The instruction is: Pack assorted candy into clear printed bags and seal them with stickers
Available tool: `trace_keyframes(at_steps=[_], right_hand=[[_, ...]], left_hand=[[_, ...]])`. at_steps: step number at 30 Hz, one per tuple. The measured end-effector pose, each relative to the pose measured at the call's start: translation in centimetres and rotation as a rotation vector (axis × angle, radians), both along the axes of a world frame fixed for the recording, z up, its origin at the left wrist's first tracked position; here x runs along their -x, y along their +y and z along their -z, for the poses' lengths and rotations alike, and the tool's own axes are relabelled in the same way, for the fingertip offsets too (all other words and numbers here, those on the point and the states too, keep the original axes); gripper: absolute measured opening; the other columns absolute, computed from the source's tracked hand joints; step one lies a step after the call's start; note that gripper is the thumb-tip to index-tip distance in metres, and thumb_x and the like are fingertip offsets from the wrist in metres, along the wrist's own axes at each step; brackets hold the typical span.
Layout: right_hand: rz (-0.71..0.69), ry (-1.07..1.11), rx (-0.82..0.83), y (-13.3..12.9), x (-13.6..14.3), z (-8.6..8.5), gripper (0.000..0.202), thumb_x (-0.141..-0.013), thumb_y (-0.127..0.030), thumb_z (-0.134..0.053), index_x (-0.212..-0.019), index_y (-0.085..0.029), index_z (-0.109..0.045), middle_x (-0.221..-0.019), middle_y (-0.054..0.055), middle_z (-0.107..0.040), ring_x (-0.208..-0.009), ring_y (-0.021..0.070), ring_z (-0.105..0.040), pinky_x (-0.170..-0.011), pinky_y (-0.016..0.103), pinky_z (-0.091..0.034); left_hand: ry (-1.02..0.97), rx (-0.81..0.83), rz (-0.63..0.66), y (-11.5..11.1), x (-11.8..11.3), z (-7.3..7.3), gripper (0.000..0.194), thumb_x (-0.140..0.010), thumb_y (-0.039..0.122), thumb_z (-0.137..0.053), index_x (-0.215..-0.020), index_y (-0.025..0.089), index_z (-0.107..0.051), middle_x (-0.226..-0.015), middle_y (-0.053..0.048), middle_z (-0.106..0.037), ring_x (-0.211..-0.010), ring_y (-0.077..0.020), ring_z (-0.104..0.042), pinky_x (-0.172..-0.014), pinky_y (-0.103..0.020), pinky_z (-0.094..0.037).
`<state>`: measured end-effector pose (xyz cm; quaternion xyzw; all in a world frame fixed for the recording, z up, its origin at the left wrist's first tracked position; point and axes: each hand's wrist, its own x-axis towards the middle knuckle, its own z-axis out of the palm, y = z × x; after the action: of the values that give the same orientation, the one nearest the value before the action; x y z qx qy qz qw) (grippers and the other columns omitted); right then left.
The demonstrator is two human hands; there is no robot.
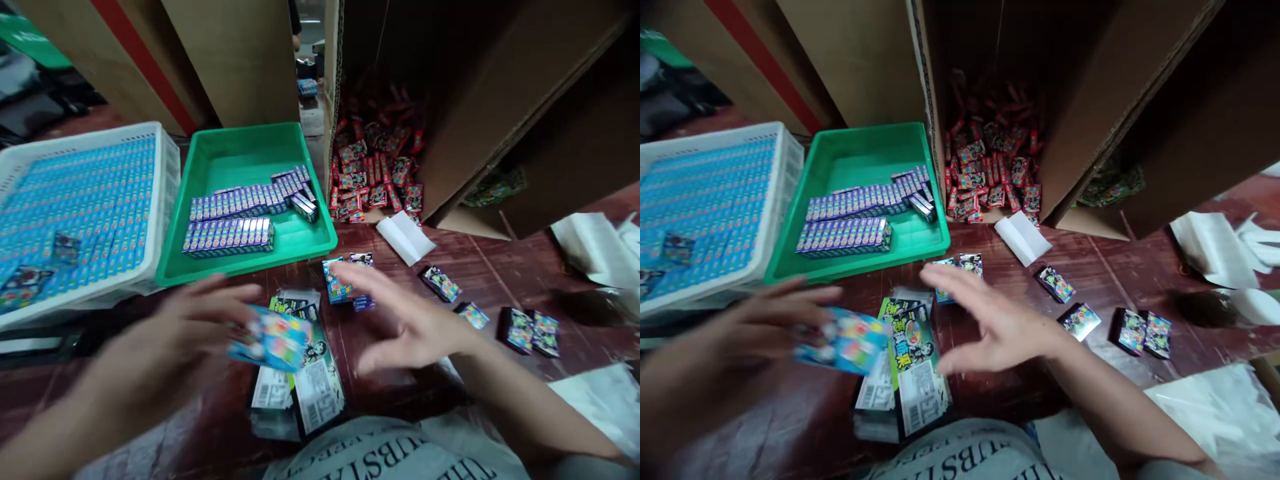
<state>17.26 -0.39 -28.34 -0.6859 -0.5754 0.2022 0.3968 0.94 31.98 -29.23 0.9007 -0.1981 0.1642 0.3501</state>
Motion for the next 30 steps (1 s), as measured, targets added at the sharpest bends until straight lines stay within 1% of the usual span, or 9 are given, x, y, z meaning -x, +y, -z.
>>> trace_keyframes(at_steps=[3,5,8,11,15,21,25,28,30], right_hand=[[-0.218,0.067,-0.041,0.8,1.7,0.1,0.111,-0.083,-0.041,-0.082,-0.165,-0.026,-0.009,-0.17,0.013,-0.023,-0.156,0.025,-0.025,-0.125,0.04,-0.031],[-0.224,0.08,-0.046,0.7,1.8,0.0,0.101,-0.086,-0.038,-0.079,-0.164,-0.026,-0.017,-0.167,0.013,-0.031,-0.155,0.0233,-0.03,-0.124,0.039,-0.033],[-0.185,0.039,-0.005,-0.2,0.5,-0.4,0.08,-0.089,-0.042,-0.076,-0.158,-0.029,-0.037,-0.165,0.011,-0.034,-0.155,0.0243,-0.029,-0.124,0.043,-0.033],[-0.013,-0.091,0.071,-1.1,-2.0,-0.1,0.094,-0.083,-0.055,-0.078,-0.16,-0.031,-0.03,-0.17,0.012,-0.02,-0.158,0.0299,-0.017,-0.126,0.053,-0.025],[0.162,-0.292,0.322,-1.3,-5.1,2.1,0.133,-0.063,-0.076,-0.081,-0.165,-0.021,-0.014,-0.17,0.022,-0.01,-0.157,0.0444,-0.011,-0.122,0.068,-0.019],[0.132,-0.338,0.268,-0.2,-6.6,4.8,0.113,-0.08,-0.067,-0.074,-0.163,-0.015,-0.017,-0.154,0.023,-0.044,-0.137,0.0387,-0.046,-0.114,0.061,-0.039],[0.151,-0.373,0.188,0.1,-6.5,5.6,0.127,-0.072,-0.077,-0.072,-0.164,-0.017,-0.009,-0.16,0.025,-0.035,-0.145,0.042,-0.037,-0.116,0.065,-0.033],[0.165,-0.419,0.159,0.0,-5.8,5.7,0.134,-0.069,-0.084,-0.069,-0.165,-0.016,-0.003,-0.165,0.025,-0.026,-0.15,0.0428,-0.028,-0.119,0.066,-0.027],[0.17,-0.447,0.181,0.1,-5.2,5.7,0.135,-0.069,-0.087,-0.066,-0.164,-0.015,-0.004,-0.166,0.025,-0.024,-0.151,0.0437,-0.026,-0.12,0.067,-0.025]], left_hand=[[-0.011,0.172,0.166,-5.3,-1.2,1.6,0.025,-0.091,0.0,-0.053,-0.09,0.025,-0.057,-0.134,-0.003,-0.06,-0.133,-0.0201,-0.056,-0.122,-0.049,-0.04],[-0.024,0.313,0.104,-7.1,-2.8,2.8,0.026,-0.087,-0.003,-0.058,-0.086,0.023,-0.059,-0.136,-0.006,-0.053,-0.136,-0.0232,-0.051,-0.115,-0.048,-0.045],[0.027,0.447,0.136,-7.4,-5.6,4.3,0.022,-0.084,0.0,-0.064,-0.083,0.021,-0.062,-0.117,-0.007,-0.057,-0.114,-0.0196,-0.059,-0.098,-0.037,-0.054],[0.125,0.508,0.26,-6.6,-8.5,5.6,0.017,-0.083,0.003,-0.065,-0.083,0.02,-0.062,-0.097,-0.004,-0.061,-0.093,-0.0156,-0.063,-0.081,-0.03,-0.055],[0.165,0.387,0.208,-6.0,-11.8,7.1,0.014,-0.084,0.007,-0.059,-0.084,0.02,-0.065,-0.095,-0.003,-0.066,-0.091,-0.015,-0.065,-0.085,-0.032,-0.053],[0.05,0.089,0.048,-7.6,-14.7,8.7,0.03,-0.087,0.002,-0.046,-0.095,0.021,-0.068,-0.099,-0.003,-0.073,-0.1,-0.0188,-0.064,-0.095,-0.041,-0.05],[-0.009,-0.134,-0.019,-8.3,-13.5,8.9,0.04,-0.096,0.007,-0.044,-0.127,0.023,-0.063,-0.141,-0.009,-0.062,-0.129,-0.0257,-0.053,-0.108,-0.051,-0.044],[-0.025,-0.294,-0.11,-7.3,-9.7,7.7,0.059,-0.096,0.004,-0.04,-0.151,0.026,-0.044,-0.161,-0.01,-0.04,-0.147,-0.0286,-0.037,-0.117,-0.055,-0.036],[0.01,-0.389,-0.075,-6.6,-6.3,6.6,0.065,-0.095,0.003,-0.041,-0.153,0.03,-0.04,-0.161,-0.008,-0.041,-0.148,-0.0287,-0.036,-0.118,-0.055,-0.034]])
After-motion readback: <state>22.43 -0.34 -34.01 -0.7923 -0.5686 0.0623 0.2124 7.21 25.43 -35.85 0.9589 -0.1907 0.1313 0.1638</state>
